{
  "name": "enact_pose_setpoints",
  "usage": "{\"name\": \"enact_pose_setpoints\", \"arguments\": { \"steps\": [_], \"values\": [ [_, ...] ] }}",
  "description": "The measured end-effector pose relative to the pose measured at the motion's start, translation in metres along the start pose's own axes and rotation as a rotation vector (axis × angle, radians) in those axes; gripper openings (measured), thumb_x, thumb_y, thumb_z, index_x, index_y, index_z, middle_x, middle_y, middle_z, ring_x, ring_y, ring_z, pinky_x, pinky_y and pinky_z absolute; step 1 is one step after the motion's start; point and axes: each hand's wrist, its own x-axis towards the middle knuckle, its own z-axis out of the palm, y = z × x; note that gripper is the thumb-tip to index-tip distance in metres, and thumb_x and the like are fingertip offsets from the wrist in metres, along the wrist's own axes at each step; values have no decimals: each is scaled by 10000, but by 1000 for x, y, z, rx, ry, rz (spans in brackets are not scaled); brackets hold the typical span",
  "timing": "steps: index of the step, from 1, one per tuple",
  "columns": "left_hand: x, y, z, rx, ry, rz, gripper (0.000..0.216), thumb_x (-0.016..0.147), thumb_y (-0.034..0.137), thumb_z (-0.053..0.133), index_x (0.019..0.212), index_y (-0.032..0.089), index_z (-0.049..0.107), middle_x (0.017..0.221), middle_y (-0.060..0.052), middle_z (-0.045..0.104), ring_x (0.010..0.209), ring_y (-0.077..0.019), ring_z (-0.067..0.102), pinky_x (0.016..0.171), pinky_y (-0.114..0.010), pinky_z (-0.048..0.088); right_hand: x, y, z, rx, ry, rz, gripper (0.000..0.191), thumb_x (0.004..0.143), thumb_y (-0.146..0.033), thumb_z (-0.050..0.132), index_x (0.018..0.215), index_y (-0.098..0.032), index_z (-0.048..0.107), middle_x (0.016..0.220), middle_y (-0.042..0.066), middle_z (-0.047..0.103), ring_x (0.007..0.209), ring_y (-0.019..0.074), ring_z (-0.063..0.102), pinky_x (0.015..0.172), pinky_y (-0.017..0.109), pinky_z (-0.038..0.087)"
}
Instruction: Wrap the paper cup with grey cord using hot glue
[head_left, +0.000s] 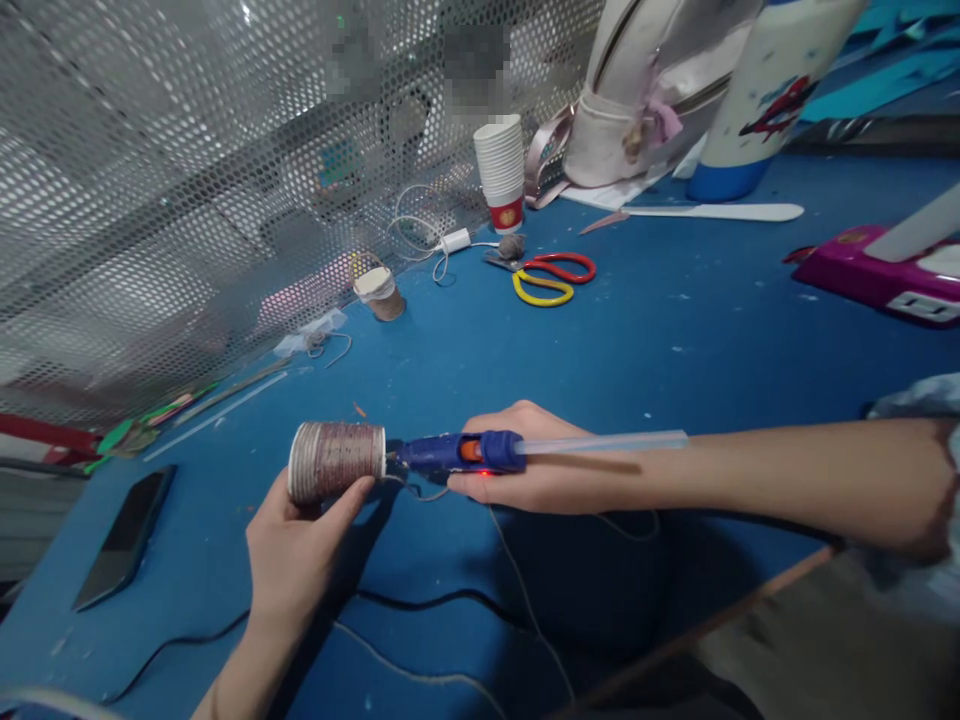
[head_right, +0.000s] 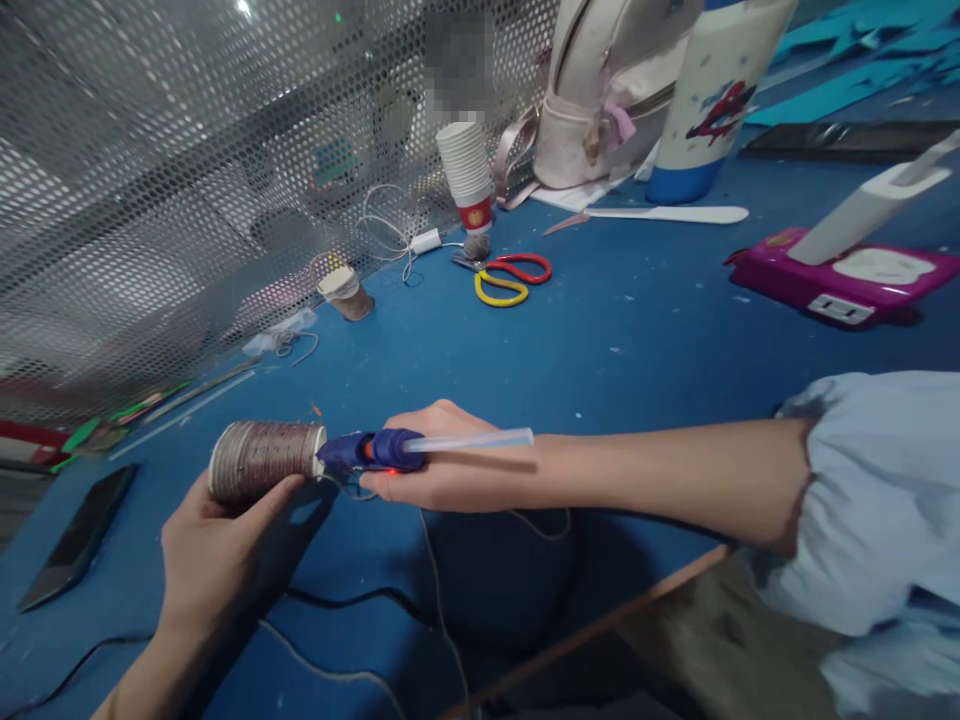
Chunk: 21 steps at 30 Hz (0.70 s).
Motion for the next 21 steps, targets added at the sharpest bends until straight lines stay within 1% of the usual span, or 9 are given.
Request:
{"name": "enact_pose_setpoints", "arguments": {
  "steps": [6, 10, 12, 16, 21],
  "values": [
    [-2, 4, 2, -32, 4, 17, 424, 618, 449, 828, 933, 178, 741, 866, -58, 800, 846, -283, 742, 822, -416, 575, 1, 3, 2, -20, 2, -40, 240, 864, -396, 650, 766, -179, 615, 704, -6, 629, 611, 117, 535, 549, 227, 358],
    [-2, 6, 2, -53, 16, 16, 427, 606, 444, 830, 925, 175, 740, 851, -58, 802, 829, -281, 743, 796, -409, 585, 1, 5, 5, -33, -9, -127, 219, 876, -353, 650, 752, -176, 615, 700, -6, 625, 609, 116, 537, 568, 233, 360],
    [-2, 6, 1, -43, 23, 16, 432, 607, 453, 828, 927, 175, 740, 849, -57, 801, 825, -281, 740, 793, -409, 582, 1, 6, 6, -31, 13, -150, 222, 883, -352, 647, 754, -174, 617, 697, -6, 624, 602, 114, 536, 575, 237, 366],
    [-2, 7, 2, -38, 21, -2, 439, 602, 458, 826, 929, 179, 739, 857, -51, 800, 833, -277, 739, 798, -400, 580, 0, 7, 6, -28, 62, -136, 245, 887, -372, 641, 740, -179, 602, 685, -12, 614, 590, 110, 521, 569, 234, 363],
    [-3, 11, 2, -28, 13, -17, 433, 618, 460, 823, 943, 187, 738, 891, -50, 802, 869, -281, 742, 822, -399, 575, -1, 4, 7, -27, 18, -171, 201, 873, -328, 662, 749, -177, 613, 685, -9, 625, 584, 108, 529, 571, 228, 366]
  ]
}}
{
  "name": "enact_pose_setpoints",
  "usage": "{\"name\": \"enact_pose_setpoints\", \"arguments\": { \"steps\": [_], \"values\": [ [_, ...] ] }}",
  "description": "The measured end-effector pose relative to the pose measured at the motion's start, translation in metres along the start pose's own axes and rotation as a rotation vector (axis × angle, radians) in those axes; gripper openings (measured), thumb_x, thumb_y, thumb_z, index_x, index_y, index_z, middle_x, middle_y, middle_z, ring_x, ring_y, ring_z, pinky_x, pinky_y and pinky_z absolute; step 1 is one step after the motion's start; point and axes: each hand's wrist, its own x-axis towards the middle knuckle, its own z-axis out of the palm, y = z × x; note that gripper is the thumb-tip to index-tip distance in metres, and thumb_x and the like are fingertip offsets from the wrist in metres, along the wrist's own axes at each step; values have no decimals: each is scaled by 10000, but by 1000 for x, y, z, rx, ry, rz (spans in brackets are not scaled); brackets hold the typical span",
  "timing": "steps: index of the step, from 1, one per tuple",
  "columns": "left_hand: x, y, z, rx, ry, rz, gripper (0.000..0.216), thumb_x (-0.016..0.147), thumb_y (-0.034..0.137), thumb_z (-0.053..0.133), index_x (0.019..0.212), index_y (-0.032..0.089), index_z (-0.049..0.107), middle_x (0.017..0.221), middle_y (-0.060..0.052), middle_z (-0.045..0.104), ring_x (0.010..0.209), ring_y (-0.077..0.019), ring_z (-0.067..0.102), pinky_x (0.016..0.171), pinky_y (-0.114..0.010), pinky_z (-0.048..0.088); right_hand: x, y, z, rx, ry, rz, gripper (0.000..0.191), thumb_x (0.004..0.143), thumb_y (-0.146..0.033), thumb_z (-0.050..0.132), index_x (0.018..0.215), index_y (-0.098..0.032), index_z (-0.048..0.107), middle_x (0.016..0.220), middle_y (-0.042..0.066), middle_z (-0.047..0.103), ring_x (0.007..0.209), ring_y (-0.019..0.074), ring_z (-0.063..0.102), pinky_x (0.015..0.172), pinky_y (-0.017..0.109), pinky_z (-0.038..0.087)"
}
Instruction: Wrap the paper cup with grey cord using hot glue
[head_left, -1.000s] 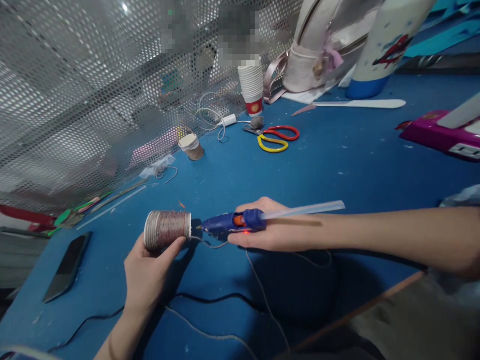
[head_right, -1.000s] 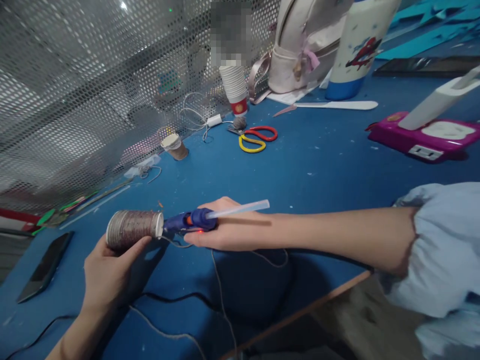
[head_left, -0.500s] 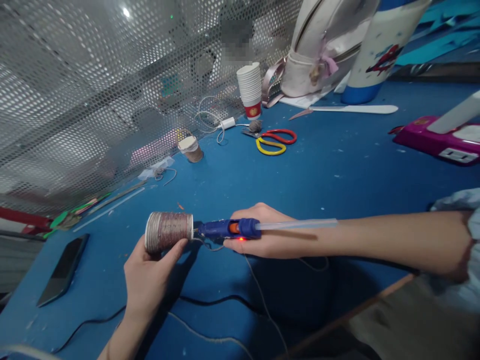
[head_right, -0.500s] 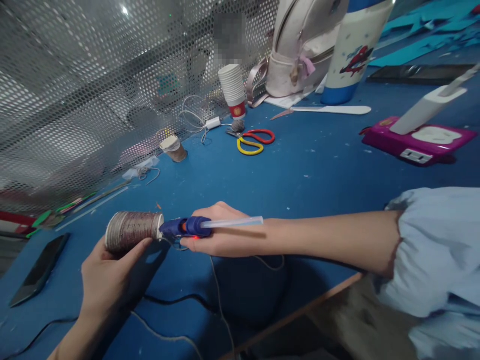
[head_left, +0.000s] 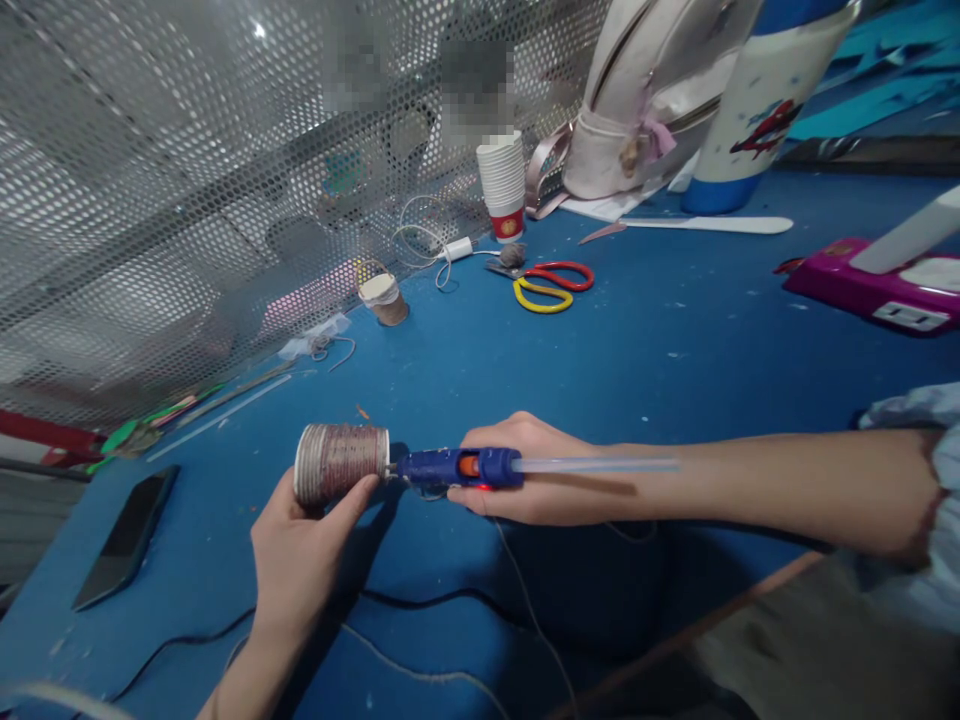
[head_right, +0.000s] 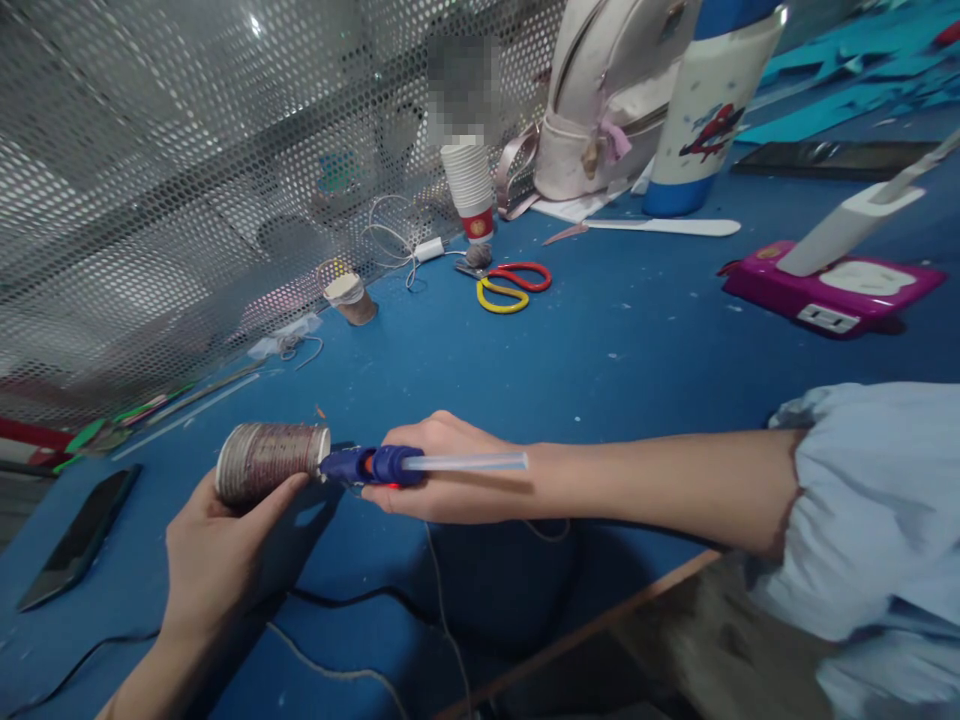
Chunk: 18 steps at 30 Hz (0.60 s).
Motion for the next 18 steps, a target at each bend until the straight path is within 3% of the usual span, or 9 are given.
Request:
{"name": "enact_pose_setpoints", "arguments": {
  "steps": [18],
  "values": [
    [-3, 6, -2, 18, -9, -8, 366, 634, 434, 815, 904, 200, 736, 851, -36, 800, 843, -277, 747, 790, -388, 584, -3, 5, 5, -98, 24, -96, 110, 870, -272, 677, 858, -164, 662, 772, 34, 699, 631, 131, 579, 605, 241, 399]
  ]
}}
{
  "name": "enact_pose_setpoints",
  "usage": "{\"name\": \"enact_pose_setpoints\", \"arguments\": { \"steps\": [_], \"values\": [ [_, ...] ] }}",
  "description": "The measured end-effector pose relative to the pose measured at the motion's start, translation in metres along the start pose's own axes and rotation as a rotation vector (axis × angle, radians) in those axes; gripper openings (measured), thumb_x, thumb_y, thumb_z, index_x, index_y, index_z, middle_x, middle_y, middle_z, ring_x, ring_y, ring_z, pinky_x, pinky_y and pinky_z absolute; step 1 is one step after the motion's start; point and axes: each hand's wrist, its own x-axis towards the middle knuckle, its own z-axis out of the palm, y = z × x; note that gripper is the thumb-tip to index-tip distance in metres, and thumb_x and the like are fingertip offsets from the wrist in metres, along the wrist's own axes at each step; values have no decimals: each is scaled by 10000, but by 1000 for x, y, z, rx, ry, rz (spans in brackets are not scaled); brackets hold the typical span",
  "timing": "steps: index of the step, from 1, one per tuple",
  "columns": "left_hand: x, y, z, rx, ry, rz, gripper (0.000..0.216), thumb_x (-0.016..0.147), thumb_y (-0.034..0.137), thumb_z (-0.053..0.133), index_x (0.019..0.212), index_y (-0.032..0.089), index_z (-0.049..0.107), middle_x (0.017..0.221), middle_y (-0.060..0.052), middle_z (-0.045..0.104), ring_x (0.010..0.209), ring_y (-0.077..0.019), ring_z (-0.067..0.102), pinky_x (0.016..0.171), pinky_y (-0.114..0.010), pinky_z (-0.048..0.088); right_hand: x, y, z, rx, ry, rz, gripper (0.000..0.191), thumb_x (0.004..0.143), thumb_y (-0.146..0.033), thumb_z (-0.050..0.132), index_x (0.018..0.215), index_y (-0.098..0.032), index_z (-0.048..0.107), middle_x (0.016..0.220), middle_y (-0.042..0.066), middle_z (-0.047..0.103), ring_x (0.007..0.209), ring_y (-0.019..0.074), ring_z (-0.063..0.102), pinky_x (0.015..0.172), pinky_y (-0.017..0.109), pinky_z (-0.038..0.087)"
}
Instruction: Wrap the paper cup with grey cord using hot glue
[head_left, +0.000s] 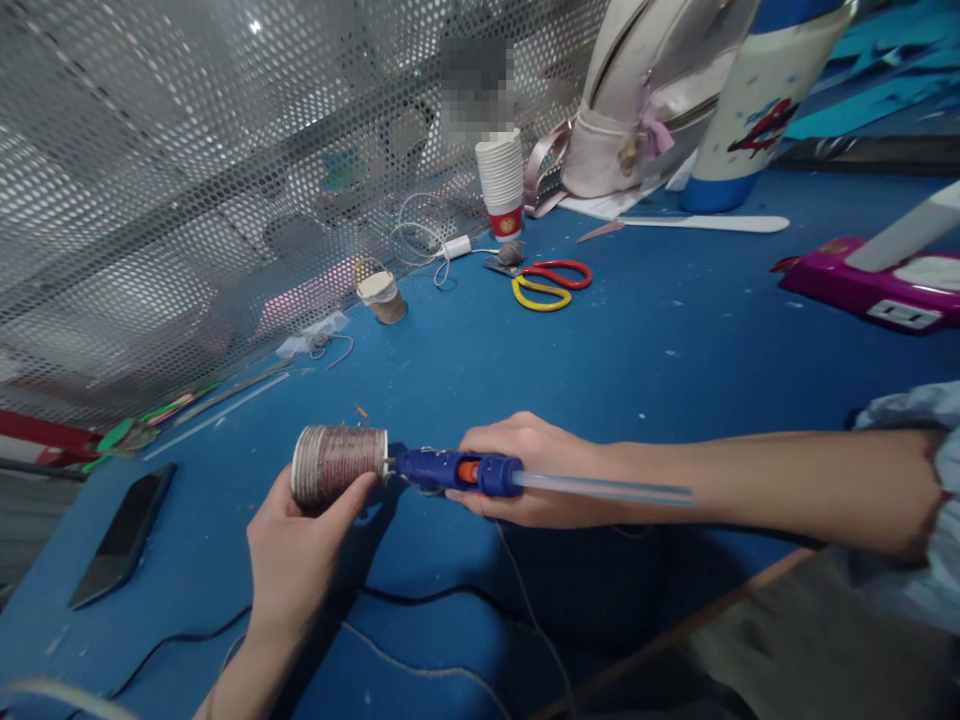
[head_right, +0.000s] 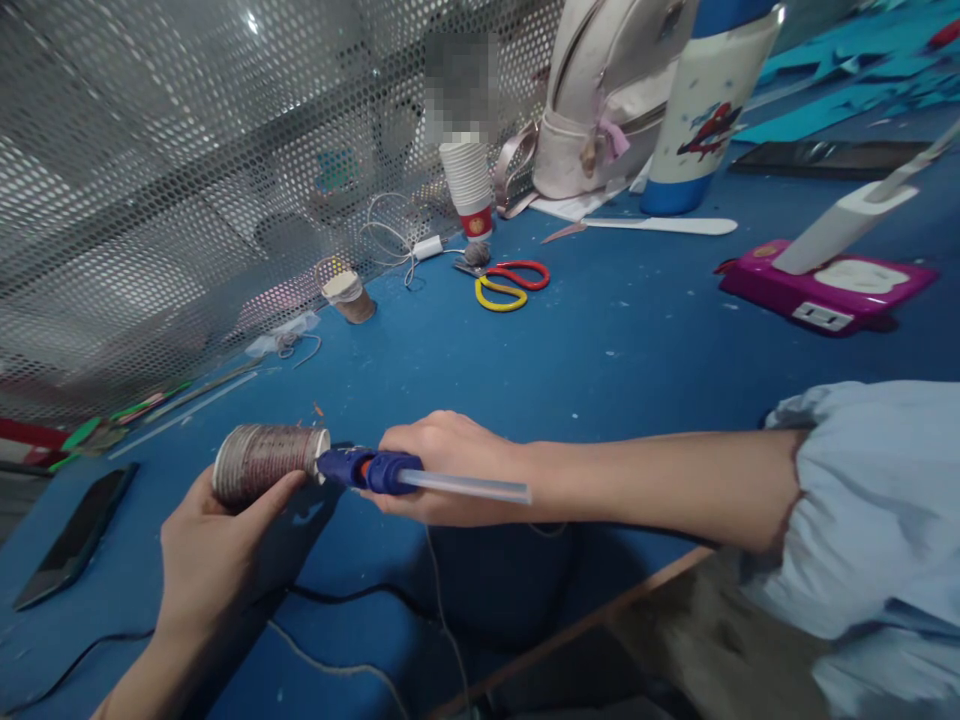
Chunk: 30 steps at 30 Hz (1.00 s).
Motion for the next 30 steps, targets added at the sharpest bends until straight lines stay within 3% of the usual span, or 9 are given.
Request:
{"name": "enact_pose_setpoints", "arguments": {
  "steps": [5, 11, 16, 22, 30],
  "values": [
    [0, 2, 0, -4, -1, 3, 367, 634, 431, 810, 905, 195, 736, 845, -38, 800, 839, -275, 748, 773, -376, 590, -1, 1, 1, -10, -51, 2, 83, 824, -217, 709, 851, -168, 648, 791, 32, 707, 671, 139, 611, 629, 240, 420],
    [0, -3, 1, 0, 10, 1, 400, 636, 437, 823, 946, 198, 744, 875, -32, 801, 854, -268, 742, 801, -373, 575, -1, 2, 1, -23, -4, -30, 93, 859, -243, 680, 854, -159, 641, 775, 32, 695, 652, 131, 588, 623, 242, 412],
    [-1, -4, 1, -27, 21, 24, 371, 632, 429, 830, 913, 200, 749, 842, -25, 796, 824, -254, 736, 776, -359, 571, -1, 1, 0, -23, -66, 4, 99, 821, -237, 708, 841, -165, 643, 791, 34, 703, 674, 143, 608, 629, 244, 419],
    [0, -6, 0, -39, 22, -15, 403, 593, 421, 841, 909, 190, 746, 814, -30, 789, 790, -252, 724, 748, -364, 557, -1, 4, -2, -12, 31, -43, 116, 870, -271, 670, 845, -162, 638, 755, 28, 690, 619, 125, 574, 597, 237, 402],
    [-1, -4, 3, -57, 18, 16, 402, 610, 432, 833, 914, 186, 743, 848, -39, 796, 828, -261, 734, 792, -383, 567, -3, 3, 2, -118, -42, -63, 107, 807, -239, 717, 826, -167, 640, 758, 26, 696, 654, 142, 606, 597, 236, 396]
  ]
}}
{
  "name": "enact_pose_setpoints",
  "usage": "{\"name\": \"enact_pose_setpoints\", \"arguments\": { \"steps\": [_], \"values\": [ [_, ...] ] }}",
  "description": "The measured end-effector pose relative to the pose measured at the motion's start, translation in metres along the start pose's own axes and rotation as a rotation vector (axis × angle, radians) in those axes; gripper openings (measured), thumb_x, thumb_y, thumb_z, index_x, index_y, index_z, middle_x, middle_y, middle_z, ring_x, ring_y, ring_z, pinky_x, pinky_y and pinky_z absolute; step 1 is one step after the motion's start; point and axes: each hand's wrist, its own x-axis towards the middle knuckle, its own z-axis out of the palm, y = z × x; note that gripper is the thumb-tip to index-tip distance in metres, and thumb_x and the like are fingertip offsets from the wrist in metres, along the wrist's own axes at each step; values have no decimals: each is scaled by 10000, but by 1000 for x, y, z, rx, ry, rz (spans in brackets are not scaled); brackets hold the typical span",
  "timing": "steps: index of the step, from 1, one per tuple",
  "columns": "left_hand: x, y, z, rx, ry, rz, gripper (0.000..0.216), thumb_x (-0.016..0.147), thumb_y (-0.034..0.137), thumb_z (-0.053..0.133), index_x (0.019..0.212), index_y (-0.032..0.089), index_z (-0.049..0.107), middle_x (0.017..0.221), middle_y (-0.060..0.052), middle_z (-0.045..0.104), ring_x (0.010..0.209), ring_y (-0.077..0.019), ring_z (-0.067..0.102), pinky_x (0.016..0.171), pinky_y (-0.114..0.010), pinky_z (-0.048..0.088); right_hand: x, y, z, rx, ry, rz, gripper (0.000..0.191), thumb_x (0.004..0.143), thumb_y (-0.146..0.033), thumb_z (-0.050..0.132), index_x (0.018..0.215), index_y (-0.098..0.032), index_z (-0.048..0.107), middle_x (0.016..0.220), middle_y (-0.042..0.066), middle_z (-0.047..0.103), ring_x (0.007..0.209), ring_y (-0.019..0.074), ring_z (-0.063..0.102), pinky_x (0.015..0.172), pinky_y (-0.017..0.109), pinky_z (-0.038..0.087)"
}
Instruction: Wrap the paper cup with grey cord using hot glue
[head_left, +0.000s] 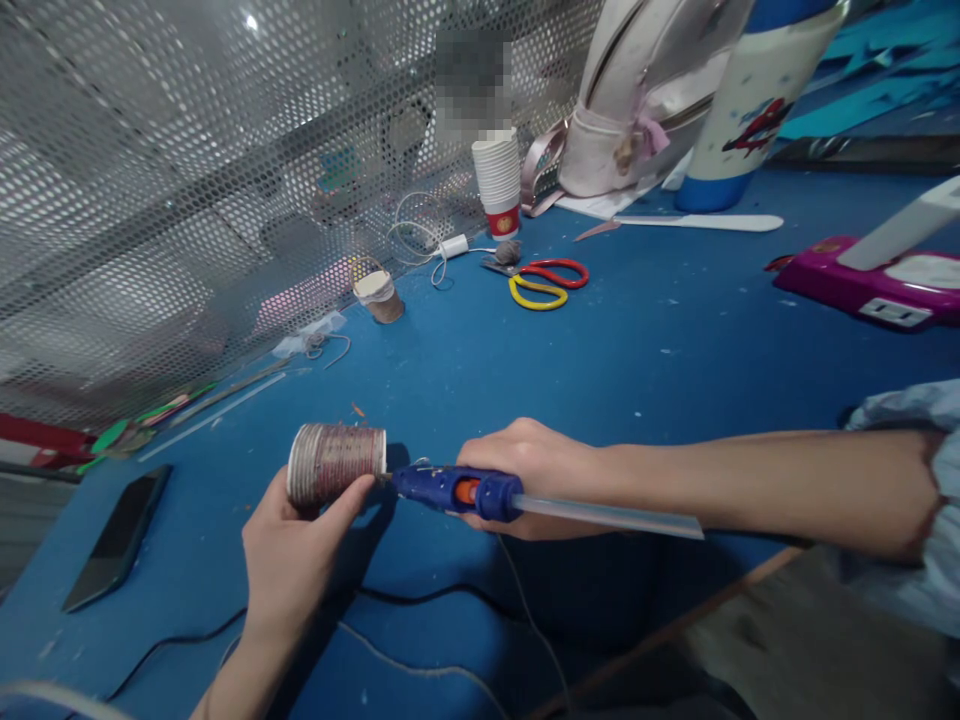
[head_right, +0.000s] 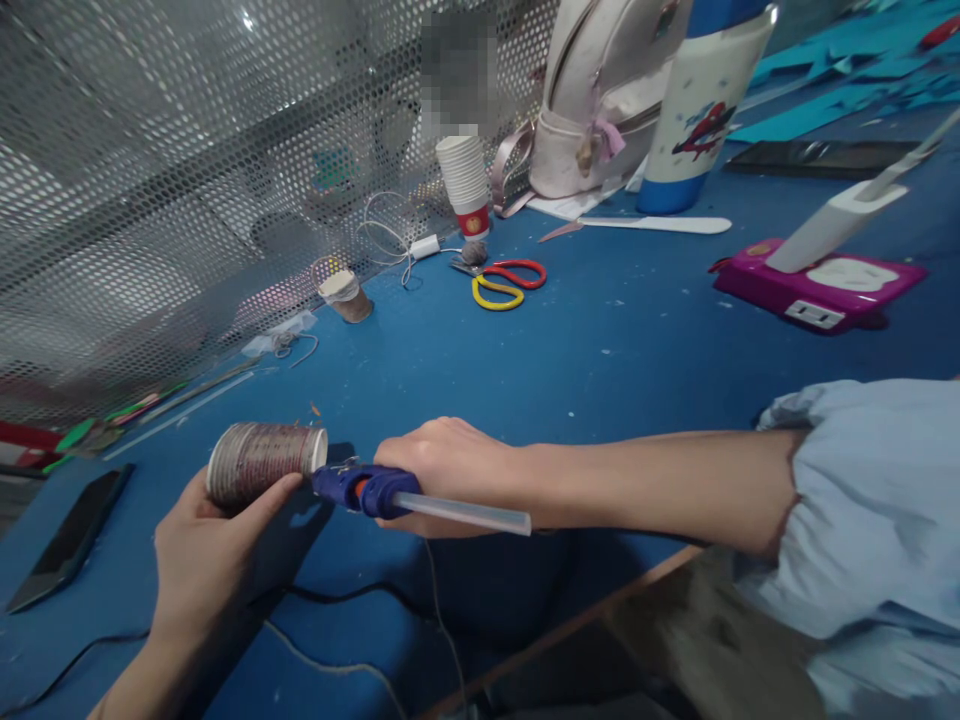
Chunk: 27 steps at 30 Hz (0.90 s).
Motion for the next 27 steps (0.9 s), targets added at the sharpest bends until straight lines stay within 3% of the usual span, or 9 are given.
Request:
{"name": "enact_pose_setpoints", "arguments": {
  "steps": [6, 13, 19, 24, 27],
  "values": [
    [0, -3, -1, 43, 18, 12, 403, 615, 448, 829, 915, 193, 745, 819, -42, 785, 798, -270, 726, 772, -401, 564, 1, -1, -5, 60, 1, 53, 98, 821, -231, 700, 843, -162, 632, 788, 35, 701, 670, 139, 607, 623, 238, 420],
    [-1, 2, -2, 69, 40, -3, 411, 588, 454, 829, 895, 195, 743, 813, -42, 780, 803, -273, 722, 774, -394, 553, -1, 4, 2, -48, 42, -56, 111, 814, -235, 691, 796, -169, 604, 716, 17, 670, 604, 124, 572, 556, 226, 360],
    [-1, 4, -1, 89, 45, 24, 398, 589, 457, 815, 878, 193, 740, 790, -32, 770, 757, -255, 709, 731, -369, 551, 0, 2, -3, 0, 35, 6, 111, 830, -247, 684, 830, -168, 605, 761, 28, 688, 645, 132, 598, 589, 229, 390],
    [-1, 4, -1, 74, 52, 17, 402, 589, 458, 821, 881, 193, 738, 811, -39, 780, 807, -269, 726, 785, -385, 560, -1, 5, 2, -45, 24, -67, 135, 833, -266, 685, 793, -173, 597, 716, 16, 668, 602, 125, 574, 550, 228, 354],
    [-1, 1, -2, 75, 55, 31, 396, 598, 468, 821, 883, 206, 739, 811, -37, 780, 788, -261, 717, 760, -378, 561, -1, 5, 1, -33, 37, -28, 129, 820, -253, 707, 810, -172, 608, 729, 16, 673, 610, 126, 579, 565, 230, 368]
  ]
}}
